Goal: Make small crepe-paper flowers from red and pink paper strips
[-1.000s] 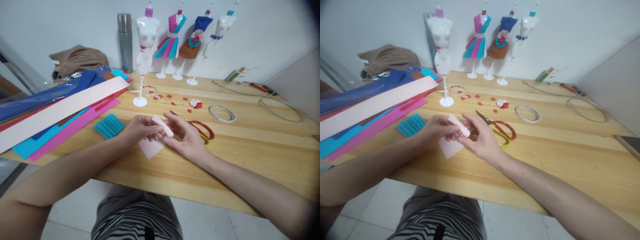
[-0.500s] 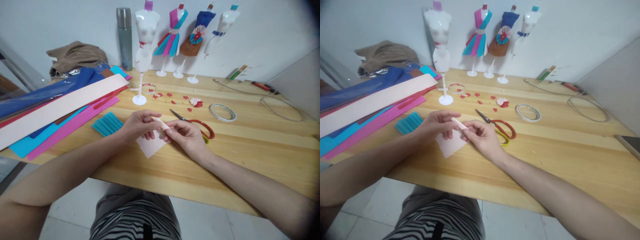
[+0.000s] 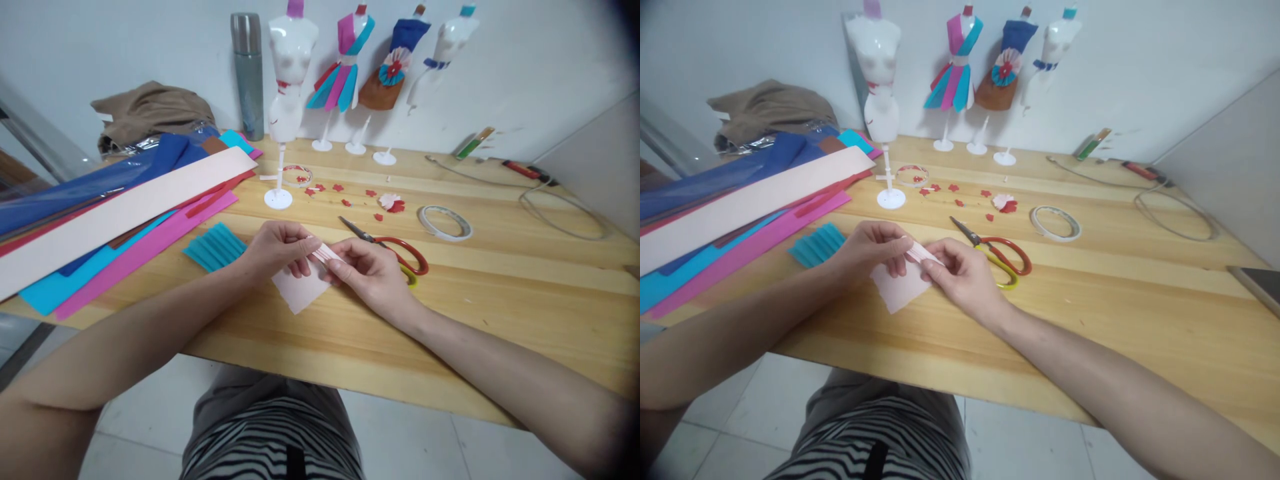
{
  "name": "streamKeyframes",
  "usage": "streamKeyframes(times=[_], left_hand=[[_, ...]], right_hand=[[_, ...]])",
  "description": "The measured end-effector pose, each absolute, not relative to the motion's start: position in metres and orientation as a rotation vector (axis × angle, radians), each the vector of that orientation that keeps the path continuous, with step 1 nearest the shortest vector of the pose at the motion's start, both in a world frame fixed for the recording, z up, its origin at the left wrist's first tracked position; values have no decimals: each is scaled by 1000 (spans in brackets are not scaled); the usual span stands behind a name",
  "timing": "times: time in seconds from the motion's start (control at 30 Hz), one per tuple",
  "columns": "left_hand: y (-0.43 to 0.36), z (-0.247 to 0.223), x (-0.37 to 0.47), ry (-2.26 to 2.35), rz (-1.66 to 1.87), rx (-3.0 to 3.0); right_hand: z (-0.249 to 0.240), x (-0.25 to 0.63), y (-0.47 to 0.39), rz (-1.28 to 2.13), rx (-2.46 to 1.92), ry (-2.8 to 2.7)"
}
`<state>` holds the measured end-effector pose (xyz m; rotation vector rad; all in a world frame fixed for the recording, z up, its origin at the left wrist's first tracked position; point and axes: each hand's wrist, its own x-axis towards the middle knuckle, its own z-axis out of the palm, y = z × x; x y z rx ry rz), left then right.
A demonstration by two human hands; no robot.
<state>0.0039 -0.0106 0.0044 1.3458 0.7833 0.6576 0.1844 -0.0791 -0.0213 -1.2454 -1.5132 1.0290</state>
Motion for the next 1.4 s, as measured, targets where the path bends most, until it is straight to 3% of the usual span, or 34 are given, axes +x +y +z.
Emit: streamKeyframes(times=[0.23,0.5,0.77,0.93,1.4], left_hand=[[-11,4,4,809,652,1297],[-8,-1,5,841,660,1247],[-11,4,6,884,623,1187],[-12,6,7,890,595,1158],[-11,5,6,806,628,1244]], right_hand=[[-20,186,-82,927,-1243,-1496],[-23,188,-81,362,-1207,-1822],[-26,188,-74,96,-1092,-1925],[-24,190,-75,160,-1114,-1946],[-22,194,-71,878,-1196,-1580]])
